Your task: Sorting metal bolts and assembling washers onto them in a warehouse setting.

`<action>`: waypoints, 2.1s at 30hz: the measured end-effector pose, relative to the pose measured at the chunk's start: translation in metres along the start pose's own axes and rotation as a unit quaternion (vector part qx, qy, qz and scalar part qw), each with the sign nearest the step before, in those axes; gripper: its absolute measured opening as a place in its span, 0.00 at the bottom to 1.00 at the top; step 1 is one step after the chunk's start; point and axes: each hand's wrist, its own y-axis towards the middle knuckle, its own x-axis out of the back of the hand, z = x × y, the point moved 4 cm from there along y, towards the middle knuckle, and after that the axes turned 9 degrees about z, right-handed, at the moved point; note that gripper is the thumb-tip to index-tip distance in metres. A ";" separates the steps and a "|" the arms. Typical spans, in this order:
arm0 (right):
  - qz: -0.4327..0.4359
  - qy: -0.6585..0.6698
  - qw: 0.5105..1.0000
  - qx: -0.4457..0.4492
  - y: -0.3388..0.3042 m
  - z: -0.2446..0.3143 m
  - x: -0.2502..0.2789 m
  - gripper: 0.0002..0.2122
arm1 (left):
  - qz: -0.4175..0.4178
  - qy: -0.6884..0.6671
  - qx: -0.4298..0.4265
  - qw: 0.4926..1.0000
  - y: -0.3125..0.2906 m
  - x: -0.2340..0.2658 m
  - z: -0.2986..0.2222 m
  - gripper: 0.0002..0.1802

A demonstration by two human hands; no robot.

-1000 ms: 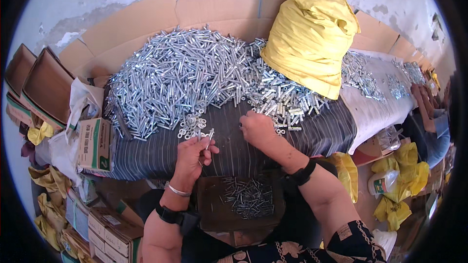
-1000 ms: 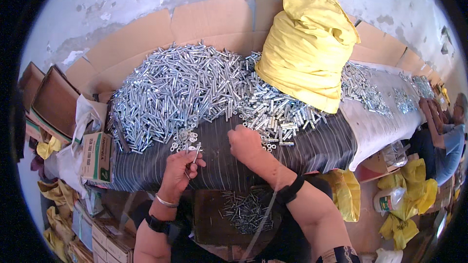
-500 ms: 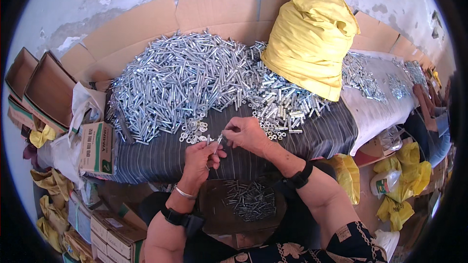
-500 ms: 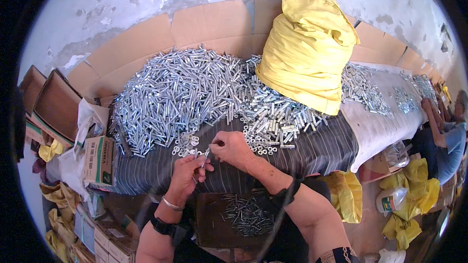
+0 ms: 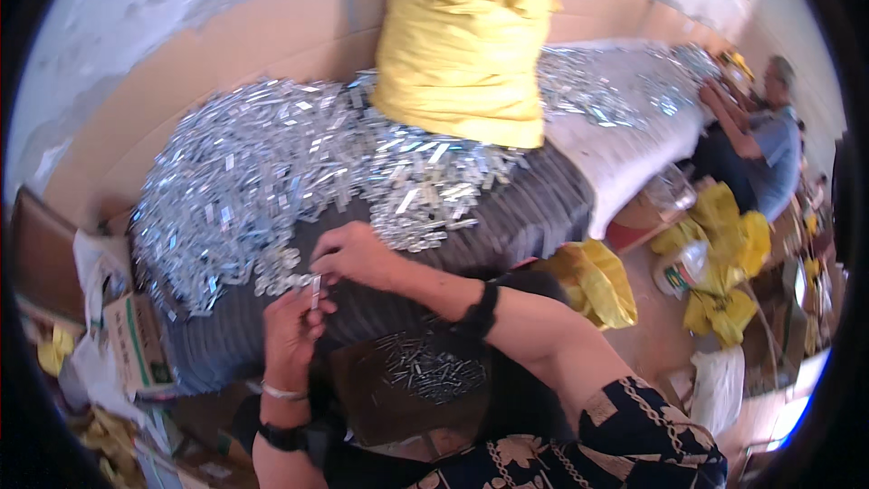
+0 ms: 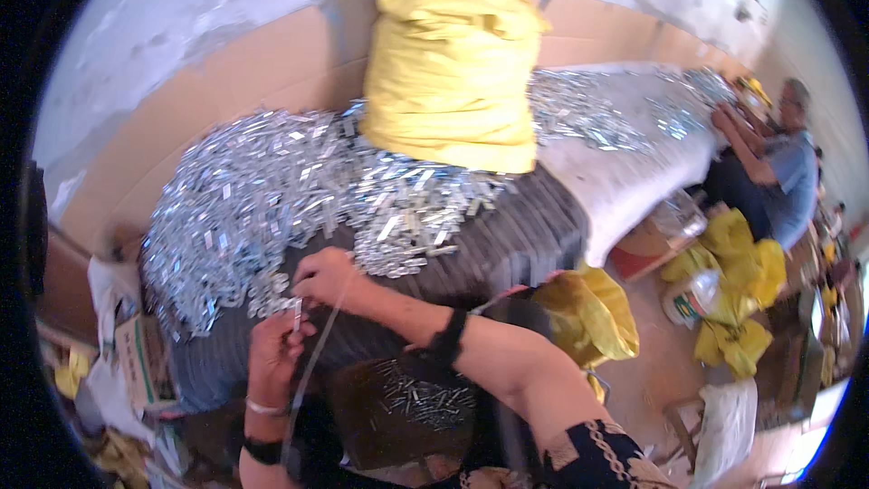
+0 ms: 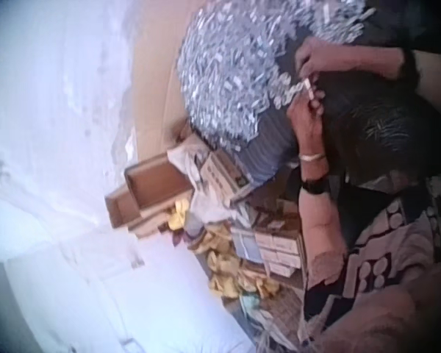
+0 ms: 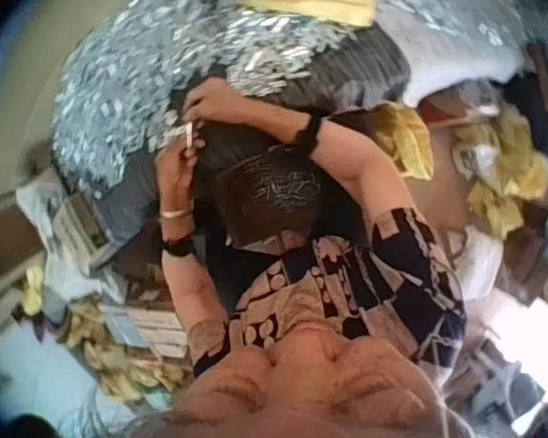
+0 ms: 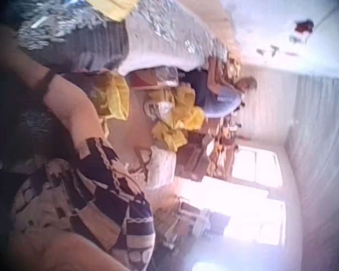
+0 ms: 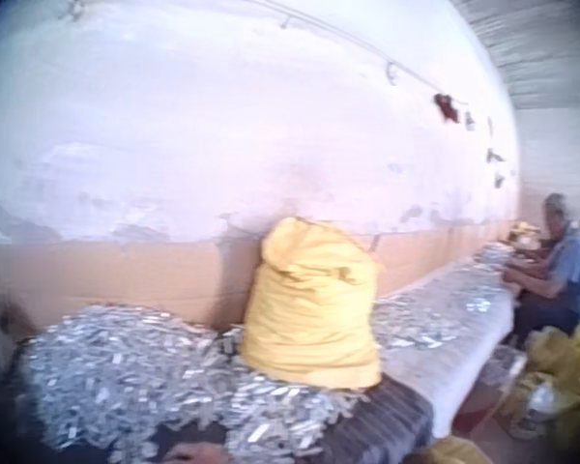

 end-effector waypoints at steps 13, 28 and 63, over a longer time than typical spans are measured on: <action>-0.193 -0.268 0.909 0.255 0.011 -0.013 -0.003 0.06 | -0.080 0.180 -0.121 0.973 0.005 0.006 0.007 0.08; -0.114 -0.087 0.968 0.208 0.013 -0.012 -0.010 0.06 | -0.019 0.138 -0.081 0.987 -0.026 -0.029 -0.022 0.10; -0.227 -0.148 0.939 0.213 0.020 -0.018 -0.018 0.07 | -0.075 0.239 -0.164 0.954 -0.023 -0.027 -0.017 0.12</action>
